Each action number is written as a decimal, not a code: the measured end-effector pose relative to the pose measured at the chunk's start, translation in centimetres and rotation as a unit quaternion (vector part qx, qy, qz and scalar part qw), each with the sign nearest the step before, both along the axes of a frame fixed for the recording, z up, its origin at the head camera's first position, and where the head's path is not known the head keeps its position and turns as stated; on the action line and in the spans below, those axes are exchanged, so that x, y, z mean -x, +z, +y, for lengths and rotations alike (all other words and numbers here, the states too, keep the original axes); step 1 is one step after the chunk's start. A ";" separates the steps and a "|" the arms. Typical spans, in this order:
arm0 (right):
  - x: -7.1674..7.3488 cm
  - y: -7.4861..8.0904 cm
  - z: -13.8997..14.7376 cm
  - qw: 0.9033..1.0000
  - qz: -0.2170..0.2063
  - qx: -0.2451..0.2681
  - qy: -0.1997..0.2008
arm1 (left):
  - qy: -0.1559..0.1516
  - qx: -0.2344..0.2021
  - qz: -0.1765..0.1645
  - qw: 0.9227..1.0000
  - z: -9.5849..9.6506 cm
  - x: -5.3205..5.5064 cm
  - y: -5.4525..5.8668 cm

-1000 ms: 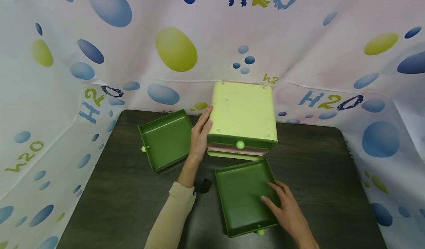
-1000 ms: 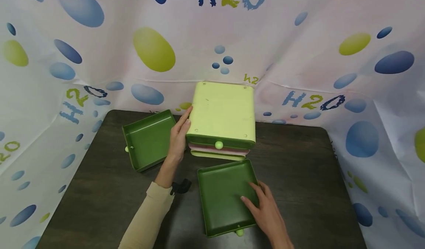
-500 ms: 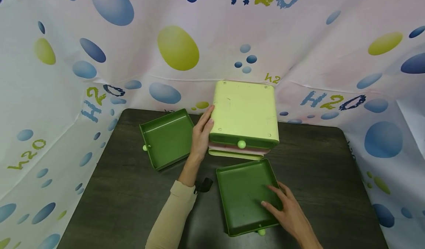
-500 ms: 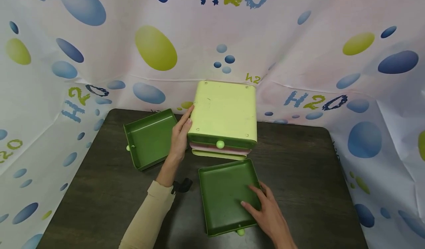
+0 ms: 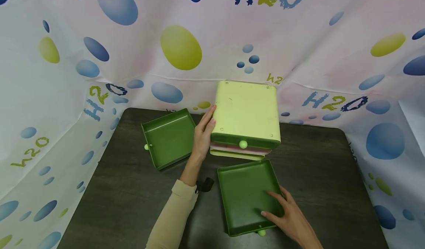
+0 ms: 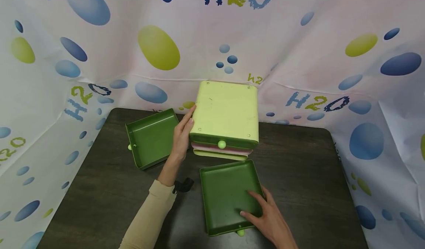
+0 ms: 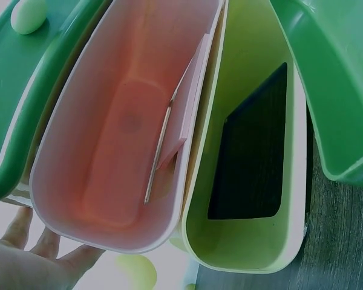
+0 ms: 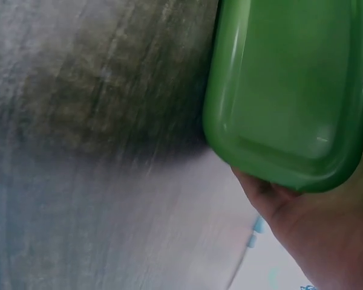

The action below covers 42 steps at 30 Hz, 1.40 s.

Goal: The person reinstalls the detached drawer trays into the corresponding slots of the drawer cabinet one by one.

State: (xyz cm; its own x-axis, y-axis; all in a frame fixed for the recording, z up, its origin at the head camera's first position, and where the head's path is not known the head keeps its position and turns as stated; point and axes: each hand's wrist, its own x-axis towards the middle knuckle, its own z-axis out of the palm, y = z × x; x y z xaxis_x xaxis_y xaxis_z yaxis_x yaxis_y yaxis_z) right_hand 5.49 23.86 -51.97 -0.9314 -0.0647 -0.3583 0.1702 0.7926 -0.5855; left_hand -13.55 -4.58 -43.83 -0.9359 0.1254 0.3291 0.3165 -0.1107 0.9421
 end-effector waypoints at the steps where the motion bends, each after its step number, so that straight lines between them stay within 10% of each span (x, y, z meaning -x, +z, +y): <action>1: -0.1 0.0 0.0 1.000 0.001 0.001 0.003 | 0.000 -0.001 0.000 1.000 0.0 0.0 0.0; 32: -1.8 -1.0 1.0 0.998 -0.025 0.059 0.018 | 0.006 0.016 0.005 1.000 0.0 -0.2 -0.2; 42: -2.5 -1.9 0.8 0.995 0.027 0.098 0.005 | 0.006 0.015 0.011 1.000 0.1 -0.2 -0.4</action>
